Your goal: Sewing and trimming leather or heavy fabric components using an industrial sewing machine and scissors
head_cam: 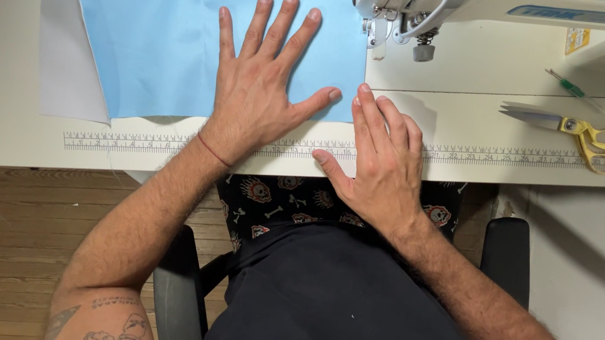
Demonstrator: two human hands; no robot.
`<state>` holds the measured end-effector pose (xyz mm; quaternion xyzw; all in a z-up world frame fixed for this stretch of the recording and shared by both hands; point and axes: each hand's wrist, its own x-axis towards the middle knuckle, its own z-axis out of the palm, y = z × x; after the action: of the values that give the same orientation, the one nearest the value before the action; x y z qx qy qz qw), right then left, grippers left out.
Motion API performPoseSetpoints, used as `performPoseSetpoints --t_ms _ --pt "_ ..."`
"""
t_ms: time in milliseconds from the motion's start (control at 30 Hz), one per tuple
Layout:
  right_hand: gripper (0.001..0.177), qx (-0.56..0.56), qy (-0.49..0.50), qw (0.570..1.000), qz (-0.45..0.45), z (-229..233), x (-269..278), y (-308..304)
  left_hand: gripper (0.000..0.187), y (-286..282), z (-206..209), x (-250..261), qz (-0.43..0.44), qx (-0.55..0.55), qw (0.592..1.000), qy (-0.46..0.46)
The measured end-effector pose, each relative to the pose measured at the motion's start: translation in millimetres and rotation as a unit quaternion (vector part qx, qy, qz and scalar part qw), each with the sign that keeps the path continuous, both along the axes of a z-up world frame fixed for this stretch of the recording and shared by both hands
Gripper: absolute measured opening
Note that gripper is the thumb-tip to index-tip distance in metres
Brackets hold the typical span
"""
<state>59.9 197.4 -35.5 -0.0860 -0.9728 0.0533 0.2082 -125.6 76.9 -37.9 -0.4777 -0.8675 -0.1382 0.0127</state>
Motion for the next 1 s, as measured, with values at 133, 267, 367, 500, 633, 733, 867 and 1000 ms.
performPoseSetpoints --t_ms 133,267,367,500,633,733,867,1000 --pt "0.076 0.000 -0.001 1.000 0.000 1 -4 3 0.090 2 1 -4 -0.003 0.002 1.000 -0.011" --pt "0.075 -0.009 0.000 1.000 -0.003 1 -6 4 0.091 4 1 -6 -0.003 0.001 1.000 -0.004" --pt "0.076 0.005 -0.006 1.000 -0.006 0 -8 5 0.091 6 1 -8 0.001 -0.007 1.000 -0.009" --pt "0.078 -0.005 -0.012 1.000 -0.009 2 -10 5 0.091 8 1 -11 -0.002 -0.003 1.000 -0.002" --pt "0.079 -0.006 -0.007 1.000 -0.012 -1 -12 5 0.092 10 0 -15 -0.005 0.008 1.000 -0.003" --pt "0.080 0.002 -0.016 1.000 -0.023 0 -15 4 0.091 12 2 -17 -0.003 -0.014 1.000 -0.010" --pt "0.079 -0.002 -0.022 0.999 -0.026 0 -17 4 0.091 13 1 -19 -0.002 -0.008 1.000 -0.013" --pt "0.074 0.000 -0.019 0.999 -0.027 2 -21 7 0.091 14 2 -21 0.000 -0.002 1.000 -0.008"
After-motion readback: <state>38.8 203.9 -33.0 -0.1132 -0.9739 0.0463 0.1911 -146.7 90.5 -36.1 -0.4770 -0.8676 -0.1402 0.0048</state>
